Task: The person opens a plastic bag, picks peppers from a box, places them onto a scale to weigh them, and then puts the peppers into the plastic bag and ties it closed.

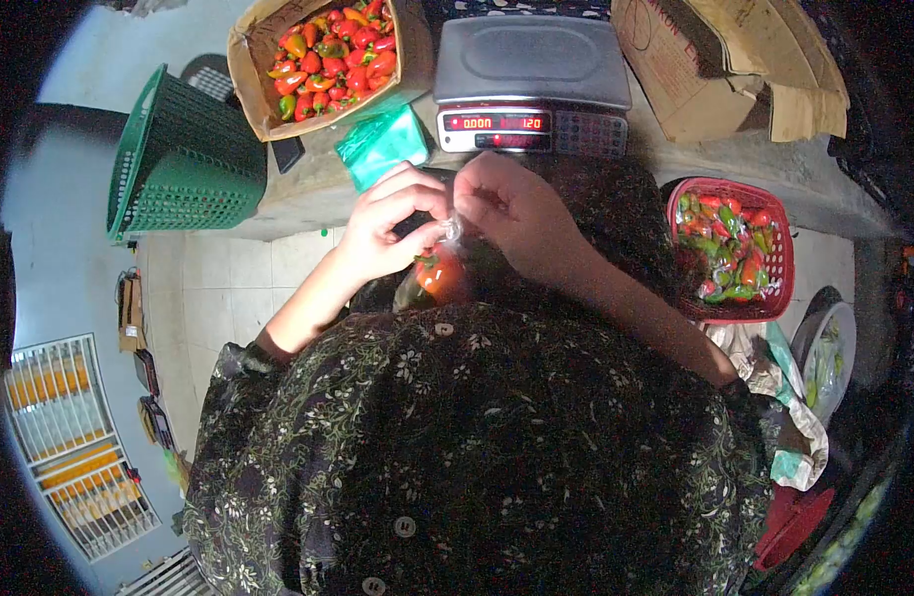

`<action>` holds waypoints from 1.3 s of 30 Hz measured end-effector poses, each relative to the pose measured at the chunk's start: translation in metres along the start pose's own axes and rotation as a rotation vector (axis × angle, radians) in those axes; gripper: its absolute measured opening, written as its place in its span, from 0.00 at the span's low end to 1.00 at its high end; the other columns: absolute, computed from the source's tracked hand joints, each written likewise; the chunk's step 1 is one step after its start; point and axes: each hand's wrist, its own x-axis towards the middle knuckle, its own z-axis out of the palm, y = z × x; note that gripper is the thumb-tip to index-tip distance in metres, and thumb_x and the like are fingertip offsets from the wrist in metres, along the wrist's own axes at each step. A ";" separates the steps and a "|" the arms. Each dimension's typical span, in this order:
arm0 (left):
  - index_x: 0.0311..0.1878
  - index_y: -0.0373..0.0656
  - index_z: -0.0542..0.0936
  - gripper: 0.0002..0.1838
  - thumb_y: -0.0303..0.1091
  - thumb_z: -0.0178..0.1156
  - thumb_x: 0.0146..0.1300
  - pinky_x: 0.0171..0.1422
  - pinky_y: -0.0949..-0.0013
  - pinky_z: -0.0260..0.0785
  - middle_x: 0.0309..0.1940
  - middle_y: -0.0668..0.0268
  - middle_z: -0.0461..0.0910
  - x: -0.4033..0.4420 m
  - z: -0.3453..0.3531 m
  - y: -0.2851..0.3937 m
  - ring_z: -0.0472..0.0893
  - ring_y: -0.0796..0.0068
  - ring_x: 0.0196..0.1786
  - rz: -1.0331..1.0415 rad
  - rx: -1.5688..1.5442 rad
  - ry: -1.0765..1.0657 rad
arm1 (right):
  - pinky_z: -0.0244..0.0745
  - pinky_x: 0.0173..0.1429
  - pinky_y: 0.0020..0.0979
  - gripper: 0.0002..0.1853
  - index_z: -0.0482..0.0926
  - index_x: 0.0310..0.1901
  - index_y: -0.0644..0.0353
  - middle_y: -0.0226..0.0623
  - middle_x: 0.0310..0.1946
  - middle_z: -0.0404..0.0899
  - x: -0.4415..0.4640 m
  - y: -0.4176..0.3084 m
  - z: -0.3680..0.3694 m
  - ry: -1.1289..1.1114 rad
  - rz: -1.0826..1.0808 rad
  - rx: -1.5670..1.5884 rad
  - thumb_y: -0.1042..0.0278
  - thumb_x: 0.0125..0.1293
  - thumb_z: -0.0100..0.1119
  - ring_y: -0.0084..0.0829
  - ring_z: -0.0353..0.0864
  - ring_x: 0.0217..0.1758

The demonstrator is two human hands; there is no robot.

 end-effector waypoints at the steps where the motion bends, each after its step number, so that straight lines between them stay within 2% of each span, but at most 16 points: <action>1: 0.33 0.42 0.79 0.07 0.27 0.64 0.48 0.45 0.66 0.69 0.31 0.65 0.76 0.003 -0.002 0.002 0.76 0.64 0.37 0.017 -0.008 -0.004 | 0.68 0.42 0.27 0.04 0.71 0.33 0.62 0.32 0.30 0.71 0.001 0.001 0.002 0.021 -0.074 0.003 0.71 0.62 0.52 0.23 0.70 0.35; 2: 0.33 0.43 0.79 0.07 0.27 0.64 0.48 0.45 0.66 0.69 0.31 0.65 0.76 0.006 -0.004 0.006 0.76 0.64 0.37 0.035 -0.016 -0.007 | 0.68 0.43 0.28 0.04 0.71 0.33 0.62 0.33 0.31 0.71 0.002 0.002 0.004 0.041 -0.150 0.006 0.71 0.62 0.52 0.24 0.71 0.36; 3: 0.35 0.42 0.80 0.07 0.28 0.64 0.51 0.48 0.67 0.68 0.33 0.65 0.77 0.007 -0.006 0.009 0.77 0.68 0.39 -0.019 -0.096 -0.019 | 0.68 0.45 0.28 0.04 0.71 0.33 0.62 0.34 0.33 0.72 0.004 0.001 0.005 0.038 -0.186 -0.012 0.71 0.62 0.52 0.25 0.71 0.38; 6: 0.36 0.40 0.80 0.07 0.29 0.64 0.53 0.47 0.71 0.68 0.34 0.68 0.78 0.003 0.008 0.005 0.76 0.78 0.40 -0.292 -0.473 0.000 | 0.69 0.49 0.30 0.04 0.71 0.34 0.62 0.37 0.37 0.73 0.009 -0.005 0.006 0.030 -0.270 -0.078 0.72 0.61 0.53 0.28 0.73 0.42; 7: 0.39 0.39 0.80 0.07 0.29 0.62 0.57 0.46 0.76 0.67 0.34 0.72 0.79 -0.001 0.009 0.007 0.74 0.85 0.39 -0.513 -0.692 -0.074 | 0.69 0.50 0.30 0.04 0.71 0.34 0.62 0.38 0.38 0.73 0.011 -0.008 0.008 0.028 -0.281 -0.107 0.72 0.61 0.54 0.29 0.74 0.42; 10: 0.41 0.38 0.79 0.06 0.27 0.59 0.60 0.44 0.79 0.67 0.32 0.74 0.78 0.003 0.021 0.015 0.74 0.88 0.37 -0.615 -0.805 0.032 | 0.65 0.56 0.31 0.03 0.71 0.36 0.61 0.36 0.38 0.71 0.013 -0.006 0.004 -0.025 -0.247 -0.096 0.73 0.63 0.52 0.31 0.71 0.50; 11: 0.41 0.37 0.78 0.06 0.27 0.57 0.63 0.42 0.80 0.66 0.31 0.74 0.77 0.002 0.022 0.013 0.73 0.88 0.36 -0.580 -0.787 0.015 | 0.64 0.58 0.31 0.02 0.71 0.36 0.61 0.35 0.38 0.70 0.013 -0.003 0.002 -0.054 -0.222 -0.074 0.73 0.64 0.51 0.31 0.70 0.53; 14: 0.38 0.37 0.78 0.05 0.29 0.58 0.63 0.39 0.79 0.65 0.29 0.74 0.76 -0.001 0.023 0.011 0.72 0.88 0.34 -0.576 -0.806 0.014 | 0.64 0.58 0.31 0.04 0.72 0.38 0.61 0.35 0.42 0.71 0.014 0.005 -0.002 -0.064 -0.166 -0.039 0.71 0.65 0.50 0.29 0.69 0.54; 17: 0.34 0.39 0.79 0.04 0.29 0.60 0.60 0.39 0.74 0.64 0.27 0.73 0.76 -0.001 0.024 0.018 0.73 0.82 0.32 -0.536 -0.534 0.058 | 0.68 0.53 0.29 0.07 0.73 0.40 0.63 0.34 0.41 0.73 0.014 0.004 0.004 0.007 0.069 0.366 0.69 0.64 0.53 0.26 0.73 0.45; 20: 0.32 0.41 0.81 0.03 0.29 0.62 0.56 0.41 0.69 0.63 0.26 0.69 0.76 0.001 0.022 0.019 0.73 0.73 0.33 -0.195 -0.056 0.212 | 0.69 0.51 0.26 0.10 0.73 0.43 0.64 0.32 0.42 0.74 0.013 0.009 0.002 -0.010 -0.031 0.190 0.66 0.67 0.51 0.20 0.72 0.43; 21: 0.32 0.45 0.82 0.04 0.30 0.64 0.51 0.44 0.67 0.59 0.26 0.70 0.75 0.002 0.020 0.022 0.71 0.69 0.34 -0.200 0.046 0.238 | 0.70 0.49 0.25 0.10 0.73 0.43 0.64 0.32 0.41 0.74 0.012 0.008 0.003 -0.037 -0.008 0.194 0.66 0.67 0.51 0.20 0.73 0.42; 25: 0.31 0.50 0.83 0.04 0.33 0.66 0.50 0.41 0.69 0.52 0.23 0.75 0.73 -0.004 0.015 0.021 0.69 0.74 0.32 -0.159 0.246 0.225 | 0.70 0.45 0.24 0.11 0.74 0.41 0.65 0.30 0.34 0.76 0.007 0.004 -0.001 -0.162 0.111 0.242 0.65 0.67 0.51 0.19 0.73 0.38; 29: 0.29 0.50 0.83 0.03 0.33 0.65 0.50 0.41 0.69 0.53 0.24 0.74 0.74 -0.002 0.013 0.026 0.69 0.74 0.32 -0.136 0.296 0.221 | 0.69 0.42 0.24 0.12 0.76 0.37 0.65 0.28 0.29 0.76 0.006 0.001 -0.006 -0.235 0.185 0.257 0.62 0.67 0.51 0.19 0.73 0.34; 32: 0.28 0.48 0.82 0.02 0.33 0.65 0.51 0.40 0.69 0.55 0.24 0.73 0.75 -0.001 0.011 0.028 0.69 0.73 0.32 -0.173 0.256 0.241 | 0.67 0.41 0.24 0.13 0.76 0.35 0.64 0.28 0.28 0.76 0.008 0.006 -0.008 -0.256 0.084 0.139 0.61 0.67 0.51 0.18 0.72 0.34; 35: 0.27 0.45 0.81 0.03 0.32 0.64 0.53 0.41 0.69 0.57 0.24 0.71 0.75 0.006 0.006 0.031 0.70 0.71 0.33 -0.173 0.234 0.236 | 0.63 0.45 0.24 0.12 0.75 0.33 0.64 0.27 0.30 0.70 0.007 0.006 -0.012 -0.372 0.104 0.113 0.63 0.67 0.51 0.17 0.67 0.38; 39: 0.26 0.42 0.79 0.05 0.31 0.62 0.55 0.42 0.69 0.59 0.24 0.68 0.74 0.008 0.005 0.034 0.71 0.70 0.33 -0.183 0.176 0.244 | 0.64 0.45 0.26 0.12 0.77 0.30 0.64 0.30 0.30 0.70 0.006 0.007 -0.008 -0.346 0.034 0.087 0.63 0.65 0.53 0.21 0.70 0.38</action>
